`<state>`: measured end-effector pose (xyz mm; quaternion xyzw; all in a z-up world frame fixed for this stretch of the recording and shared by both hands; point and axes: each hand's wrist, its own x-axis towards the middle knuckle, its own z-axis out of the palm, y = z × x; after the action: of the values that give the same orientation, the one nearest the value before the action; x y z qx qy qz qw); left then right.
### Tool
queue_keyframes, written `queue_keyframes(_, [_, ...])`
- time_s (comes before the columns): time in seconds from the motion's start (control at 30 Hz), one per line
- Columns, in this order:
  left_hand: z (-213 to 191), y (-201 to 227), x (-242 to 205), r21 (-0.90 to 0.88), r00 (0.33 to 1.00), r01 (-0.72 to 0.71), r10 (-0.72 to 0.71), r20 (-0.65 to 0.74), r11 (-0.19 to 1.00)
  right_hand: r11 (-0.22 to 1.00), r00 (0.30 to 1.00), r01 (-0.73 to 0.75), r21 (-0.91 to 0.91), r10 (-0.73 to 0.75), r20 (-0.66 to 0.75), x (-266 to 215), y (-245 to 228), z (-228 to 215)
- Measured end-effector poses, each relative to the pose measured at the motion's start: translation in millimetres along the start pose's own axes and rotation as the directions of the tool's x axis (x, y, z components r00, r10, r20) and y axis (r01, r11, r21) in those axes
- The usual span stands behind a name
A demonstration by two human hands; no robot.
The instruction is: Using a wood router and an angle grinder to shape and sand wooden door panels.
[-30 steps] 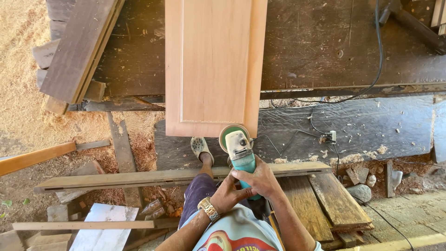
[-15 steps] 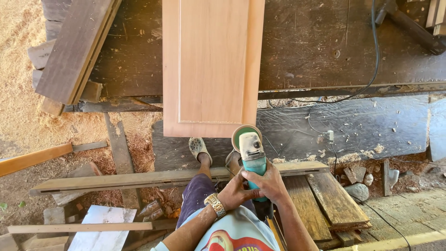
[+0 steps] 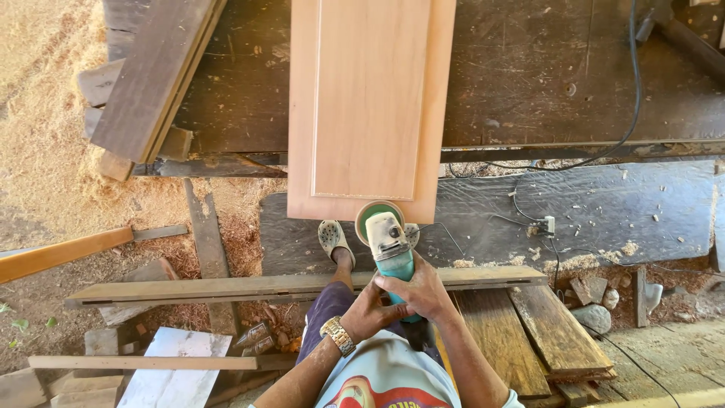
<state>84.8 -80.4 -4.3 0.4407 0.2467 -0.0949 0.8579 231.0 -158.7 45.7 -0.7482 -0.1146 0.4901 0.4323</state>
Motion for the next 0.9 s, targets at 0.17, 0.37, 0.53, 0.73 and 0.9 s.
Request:
queue_keyframes(0.17, [-17.6, 15.8, -18.5, -0.079, 0.999, -0.019, 0.015, -0.050, 0.997, 0.993, 0.998, 0.009, -0.120, -0.002, 0.063, 8.1, -18.1, 25.1])
queue_keyframes(0.37, [-48.2, 11.1, -36.5, -0.079, 0.992, -0.037, 0.027, -0.122, 0.996, 0.983, 0.992, 0.072, -0.168, -0.053, 0.115, 18.7, -37.6, 57.6])
queue_keyframes(0.53, [-66.5, 18.7, -51.0, -0.072, 0.981, -0.094, 0.080, -0.174, 0.993, 0.985, 0.974, 0.142, -0.097, -0.121, 0.192, 26.0, -47.4, 83.4])
queue_keyframes(0.73, [-71.4, 21.9, -55.6, -0.079, 0.978, -0.119, 0.103, -0.183, 0.990, 0.973, 0.979, 0.125, -0.192, -0.091, 0.181, 28.0, -48.8, 90.4])
queue_keyframes(0.9, [-54.1, 4.0, -36.5, -0.085, 0.988, -0.128, 0.119, -0.101, 0.988, 0.985, 0.986, 0.113, -0.127, -0.096, 0.138, 18.2, -33.3, 64.9])
